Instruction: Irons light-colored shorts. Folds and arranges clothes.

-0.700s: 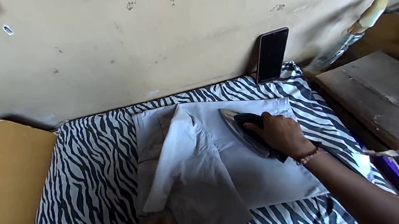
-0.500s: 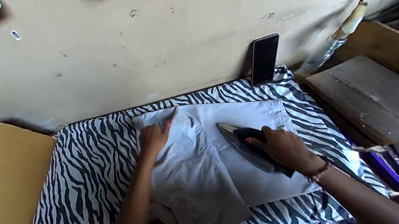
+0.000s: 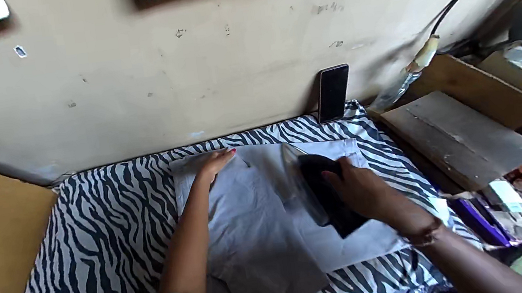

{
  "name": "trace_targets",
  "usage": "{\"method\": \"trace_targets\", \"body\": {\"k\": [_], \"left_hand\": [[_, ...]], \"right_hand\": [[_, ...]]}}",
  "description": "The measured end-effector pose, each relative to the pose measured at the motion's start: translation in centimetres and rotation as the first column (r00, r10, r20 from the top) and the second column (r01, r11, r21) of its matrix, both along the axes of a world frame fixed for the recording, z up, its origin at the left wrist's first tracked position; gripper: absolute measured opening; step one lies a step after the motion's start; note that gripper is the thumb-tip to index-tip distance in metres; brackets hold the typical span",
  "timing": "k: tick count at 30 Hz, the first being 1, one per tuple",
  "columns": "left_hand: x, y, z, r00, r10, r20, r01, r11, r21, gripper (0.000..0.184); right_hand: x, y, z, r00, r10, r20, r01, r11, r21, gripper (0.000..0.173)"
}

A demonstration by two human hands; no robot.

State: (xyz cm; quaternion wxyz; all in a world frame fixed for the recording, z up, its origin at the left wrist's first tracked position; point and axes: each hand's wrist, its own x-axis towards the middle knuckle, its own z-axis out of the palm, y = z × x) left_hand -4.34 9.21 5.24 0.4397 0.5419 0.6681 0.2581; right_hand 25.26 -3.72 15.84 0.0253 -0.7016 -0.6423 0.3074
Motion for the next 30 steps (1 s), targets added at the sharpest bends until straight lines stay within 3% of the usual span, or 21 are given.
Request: {"method": "trace_targets", "body": {"k": [2,5,8,11,14,18,21,23,26,30], "left_hand": [[0.2,1.5,-1.6,0.994,-0.058,-0.09,0.065,0.995,0.071,0.036],[0.4,2.5,-2.6,0.983,-0.03,-0.183,0.054,0.99,0.131,0.032],[0.4,2.1,-3.3,0.972,0.036,-0.231,0.013,0.978,0.21,0.031],[0.0,2.2,-4.2,0.973,0.031,-0.228,0.021,0.974,0.226,0.035],[-0.7,3.6,-4.3,0.981,-0.105,-0.161,0.141,0.963,0.229,0.04],[0.4,3.9,-4.7,0.94,-0.063,-0.337,0.164,0.946,0.279,0.032],[-0.3,2.9,-3.3,0.931,-0.085,-0.354,0.163,0.967,0.196,0.041],[-1.9,-0.2,-1.5,0.917,-0.105,-0.385,0.166,0.978,0.128,0.049],[-3.3,-6.2,-0.5,0.866,-0.184,-0.465,0.179,0.982,-0.055,0.053],[-3.2,-9.3,-1.5,0.858,-0.168,-0.486,0.117,0.984,-0.135,0.04]], "right_hand": [[-4.9,-0.9,1.4,0.998,0.049,0.038,-0.048,0.998,-0.035,0.059],[-9.0,-2.4,-1.7,0.991,0.119,0.058,-0.109,0.984,-0.143,0.057],[-9.2,-6.0,-6.1,0.99,0.038,0.137,-0.013,0.983,-0.182,0.055],[-8.8,-6.8,-6.3,0.974,0.029,0.224,0.021,0.976,-0.219,0.055],[-11.3,-4.3,-5.6,0.972,0.023,0.234,0.03,0.976,-0.217,0.055],[-13.0,-4.4,-6.7,0.957,-0.013,0.289,0.047,0.993,-0.111,0.056],[-11.5,-6.1,-6.4,0.954,-0.021,0.298,0.053,0.994,-0.099,0.054],[-10.8,-5.6,-5.0,0.968,0.001,0.25,0.013,0.999,-0.052,0.053],[-12.3,-1.3,-3.4,0.975,0.032,0.22,-0.034,0.999,0.006,0.054],[-15.4,5.7,-5.8,0.975,0.016,0.22,-0.006,0.999,-0.044,0.054]]}}
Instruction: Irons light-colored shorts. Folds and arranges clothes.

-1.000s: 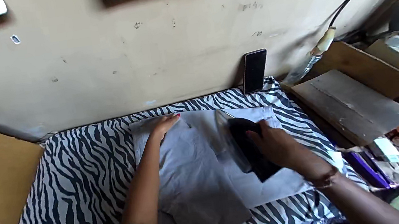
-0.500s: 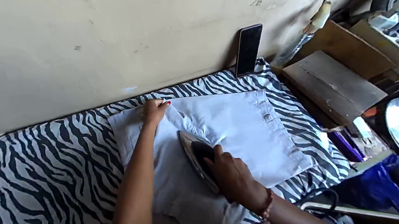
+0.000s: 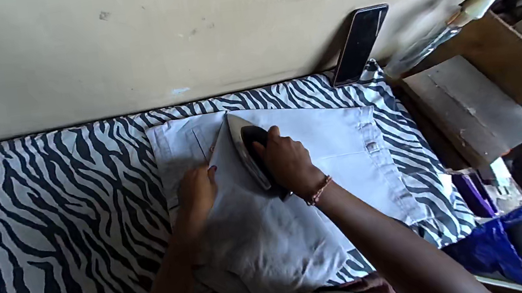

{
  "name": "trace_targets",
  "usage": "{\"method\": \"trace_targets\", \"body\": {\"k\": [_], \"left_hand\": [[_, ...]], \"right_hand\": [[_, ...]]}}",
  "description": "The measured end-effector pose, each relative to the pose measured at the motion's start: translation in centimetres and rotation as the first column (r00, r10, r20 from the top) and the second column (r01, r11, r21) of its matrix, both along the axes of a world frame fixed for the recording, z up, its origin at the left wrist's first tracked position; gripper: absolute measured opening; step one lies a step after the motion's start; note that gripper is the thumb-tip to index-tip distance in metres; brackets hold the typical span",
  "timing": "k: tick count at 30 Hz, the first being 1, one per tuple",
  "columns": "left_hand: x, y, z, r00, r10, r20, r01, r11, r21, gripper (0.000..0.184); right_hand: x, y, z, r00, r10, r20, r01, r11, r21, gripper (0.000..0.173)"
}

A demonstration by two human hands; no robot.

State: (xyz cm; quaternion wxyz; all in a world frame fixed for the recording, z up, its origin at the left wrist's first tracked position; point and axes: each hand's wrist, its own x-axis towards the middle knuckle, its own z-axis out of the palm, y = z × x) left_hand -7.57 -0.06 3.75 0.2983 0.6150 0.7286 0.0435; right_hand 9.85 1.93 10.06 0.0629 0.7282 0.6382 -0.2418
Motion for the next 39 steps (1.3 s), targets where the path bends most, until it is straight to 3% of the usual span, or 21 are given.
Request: {"method": "trace_targets", "body": {"k": [3,7,9,12,15,17,20,22,23,25,28,31,35,39], "left_hand": [[-0.3,-0.5,-0.9,1.0,0.014,-0.01,-0.014,1.0,-0.012,0.044],[-0.3,-1.4,-0.6,0.999,0.032,0.03,-0.032,0.999,-0.006,0.042],[-0.7,-2.0,-0.3,0.999,0.034,0.036,-0.037,0.996,0.076,0.045],[-1.3,-4.0,-1.4,0.994,0.056,-0.09,-0.04,0.985,0.169,0.048],[-1.9,-5.1,-3.0,0.965,0.094,-0.245,-0.017,0.954,0.3,0.037],[-0.9,-6.3,-2.8,0.961,0.129,-0.243,-0.015,0.907,0.42,0.025],[3.2,-8.5,-0.9,0.995,0.032,-0.09,0.022,0.84,0.542,0.041],[5.3,-10.4,-2.7,0.999,-0.033,-0.009,0.032,0.815,0.578,0.05],[5.3,-11.4,-4.6,0.999,-0.029,-0.045,0.049,0.831,0.554,0.06],[3.7,-13.6,-8.0,0.982,0.043,-0.182,0.065,0.833,0.55,0.072],[2.1,-15.4,-8.5,0.961,0.106,-0.256,0.057,0.828,0.557,0.073],[2.2,-15.9,-8.6,0.949,0.148,-0.279,0.045,0.811,0.583,0.071],[2.1,-15.7,-8.4,0.953,0.125,-0.277,0.059,0.818,0.572,0.067],[0.7,-16.4,-8.4,0.936,0.207,-0.284,-0.017,0.833,0.552,0.064]], "right_hand": [[1.4,-3.2,0.1,0.997,0.021,0.078,-0.012,0.993,-0.117,0.058],[2.1,-4.3,0.3,0.992,0.035,0.119,-0.022,0.994,-0.109,0.058],[0.4,-1.6,0.1,0.998,0.025,0.058,-0.022,0.998,-0.05,0.055],[-0.9,-1.0,-0.9,0.998,0.067,0.006,-0.068,0.994,0.081,0.051],[0.5,-2.4,-0.5,0.994,0.077,0.076,-0.076,0.997,-0.018,0.054],[1.2,-2.3,-0.5,0.991,0.087,0.103,-0.085,0.996,-0.03,0.055],[0.1,-0.3,-0.7,0.99,0.133,0.041,-0.137,0.984,0.117,0.053],[-1.0,0.4,-0.8,0.986,0.167,-0.02,-0.16,0.969,0.19,0.051],[-1.0,0.2,-0.9,0.983,0.18,-0.042,-0.168,0.965,0.2,0.05],[0.5,-2.1,-1.1,0.979,0.199,-0.046,-0.19,0.97,0.152,0.052],[4.7,-9.2,-0.7,0.988,0.149,0.034,-0.146,0.986,-0.082,0.06],[7.2,-14.1,-1.5,0.991,0.115,0.072,-0.115,0.993,-0.006,0.055],[3.5,-8.2,0.1,0.991,0.121,0.062,-0.114,0.988,-0.106,0.059],[0.0,-3.4,-1.0,0.977,0.204,-0.06,-0.201,0.978,0.048,0.054]]}}
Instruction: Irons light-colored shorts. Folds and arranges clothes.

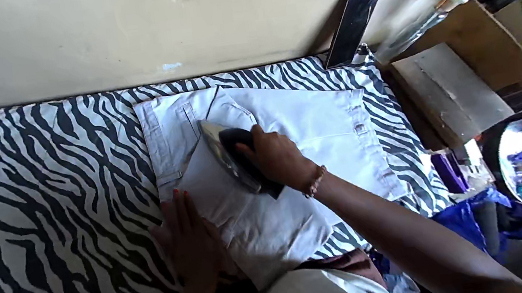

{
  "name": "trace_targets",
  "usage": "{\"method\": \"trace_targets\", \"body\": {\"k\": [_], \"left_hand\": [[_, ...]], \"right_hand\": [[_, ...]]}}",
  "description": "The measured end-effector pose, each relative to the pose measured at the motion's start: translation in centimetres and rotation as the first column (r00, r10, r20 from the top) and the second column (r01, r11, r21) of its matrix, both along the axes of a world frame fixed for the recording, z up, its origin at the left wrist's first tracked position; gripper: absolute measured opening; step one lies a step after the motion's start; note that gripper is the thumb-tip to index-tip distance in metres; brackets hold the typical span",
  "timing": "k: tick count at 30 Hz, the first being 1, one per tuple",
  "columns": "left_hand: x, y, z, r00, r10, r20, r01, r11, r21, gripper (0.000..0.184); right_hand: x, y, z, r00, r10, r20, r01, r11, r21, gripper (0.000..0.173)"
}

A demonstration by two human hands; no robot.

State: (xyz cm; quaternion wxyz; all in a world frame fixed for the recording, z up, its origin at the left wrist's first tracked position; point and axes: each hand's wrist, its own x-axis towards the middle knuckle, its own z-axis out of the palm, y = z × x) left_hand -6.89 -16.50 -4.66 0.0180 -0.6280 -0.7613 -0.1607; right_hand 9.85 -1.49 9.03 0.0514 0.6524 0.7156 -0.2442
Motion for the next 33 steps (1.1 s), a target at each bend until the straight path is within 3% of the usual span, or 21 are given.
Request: {"method": "trace_targets", "body": {"k": [3,6,9,11,15,18,22,24,27,30,33], "left_hand": [[-2.2,-0.9,0.5,0.991,0.116,0.074,-0.108,0.989,-0.1,0.066],[-3.2,-1.6,0.0,0.979,0.093,0.18,-0.085,0.995,-0.05,0.065],[-3.7,-1.3,0.5,0.964,0.104,0.245,-0.112,0.993,0.021,0.057],[-3.9,-0.8,2.1,0.943,0.141,0.301,-0.159,0.987,0.035,0.047],[-6.0,-0.6,4.0,0.872,0.15,0.466,-0.14,0.989,-0.055,0.035],[-6.9,-0.8,3.3,0.851,0.179,0.494,-0.179,0.983,-0.049,0.029],[-7.1,-0.9,3.0,0.822,0.223,0.524,-0.247,0.969,-0.026,0.031],[-6.7,-1.2,3.2,0.82,0.19,0.54,-0.208,0.978,-0.028,0.031],[-7.5,-2.6,3.1,0.818,0.227,0.529,-0.237,0.97,-0.05,0.029],[-8.9,-6.1,4.2,0.832,0.267,0.487,-0.367,0.922,0.122,0.03],[-8.8,-8.3,6.5,0.803,0.231,0.549,-0.453,0.836,0.31,0.03]], "right_hand": [[1.0,-3.1,-0.1,0.998,0.058,0.002,-0.058,0.995,-0.075,0.055],[1.9,-7.2,0.6,0.991,0.101,0.083,-0.087,0.982,-0.166,0.058],[-0.4,-5.3,1.3,0.985,0.145,0.098,-0.124,0.973,-0.197,0.057],[-1.9,-3.6,0.6,0.982,0.18,0.06,-0.171,0.976,-0.132,0.054],[-0.6,-7.7,-0.4,0.963,0.269,-0.017,-0.269,0.955,-0.124,0.057],[1.6,-11.2,-0.6,0.941,0.339,-0.008,-0.337,0.93,-0.146,0.056],[-2.5,-9.5,1.0,0.922,0.385,0.043,-0.365,0.901,-0.236,0.057],[-3.8,-9.2,0.8,0.913,0.407,0.025,-0.391,0.891,-0.231,0.056],[-1.7,-11.5,-0.5,0.922,0.387,-0.009,-0.382,0.907,-0.174,0.056],[0.0,-13.2,-1.2,0.923,0.382,0.049,-0.38,0.924,-0.039,0.054],[-4.1,-11.1,0.4,0.918,0.392,0.055,-0.382,0.914,-0.137,0.054]]}}
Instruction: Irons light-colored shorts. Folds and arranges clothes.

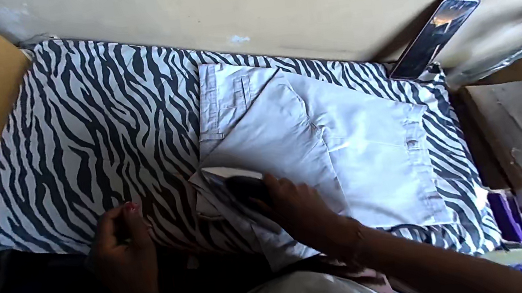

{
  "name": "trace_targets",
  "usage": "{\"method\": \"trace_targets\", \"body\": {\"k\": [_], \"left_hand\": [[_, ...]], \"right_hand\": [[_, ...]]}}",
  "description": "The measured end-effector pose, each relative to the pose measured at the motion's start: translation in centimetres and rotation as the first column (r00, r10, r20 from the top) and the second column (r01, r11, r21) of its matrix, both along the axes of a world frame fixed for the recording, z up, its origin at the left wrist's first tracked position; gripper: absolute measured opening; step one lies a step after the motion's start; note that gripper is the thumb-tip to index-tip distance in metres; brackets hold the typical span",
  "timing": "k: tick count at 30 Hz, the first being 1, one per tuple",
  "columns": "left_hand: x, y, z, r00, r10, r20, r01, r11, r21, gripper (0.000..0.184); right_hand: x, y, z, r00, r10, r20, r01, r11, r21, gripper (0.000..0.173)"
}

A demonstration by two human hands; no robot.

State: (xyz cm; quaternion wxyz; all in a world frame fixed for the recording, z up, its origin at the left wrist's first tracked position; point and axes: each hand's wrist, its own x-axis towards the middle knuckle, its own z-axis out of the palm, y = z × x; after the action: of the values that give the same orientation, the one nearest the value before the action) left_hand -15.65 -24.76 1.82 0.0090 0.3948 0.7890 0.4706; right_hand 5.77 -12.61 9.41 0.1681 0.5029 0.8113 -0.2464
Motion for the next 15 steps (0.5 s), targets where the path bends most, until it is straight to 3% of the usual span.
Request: {"method": "trace_targets", "body": {"k": [4,9,15], "left_hand": [[2.5,0.2,2.0,0.998,-0.059,-0.032,0.063,0.989,0.134,0.029],[3.9,-1.5,4.4,0.996,-0.051,-0.076,0.07,0.959,0.275,0.025],[8.8,2.1,6.3,0.964,-0.181,-0.196,0.248,0.881,0.403,0.02]], "right_hand": [[-5.3,2.1,-0.3,0.991,0.098,-0.089,-0.097,0.995,0.023,0.047],[-1.5,0.3,0.5,0.994,0.09,-0.056,-0.094,0.992,-0.083,0.053],[-6.2,1.7,1.1,0.988,0.102,-0.117,-0.113,0.99,-0.086,0.046]]}}
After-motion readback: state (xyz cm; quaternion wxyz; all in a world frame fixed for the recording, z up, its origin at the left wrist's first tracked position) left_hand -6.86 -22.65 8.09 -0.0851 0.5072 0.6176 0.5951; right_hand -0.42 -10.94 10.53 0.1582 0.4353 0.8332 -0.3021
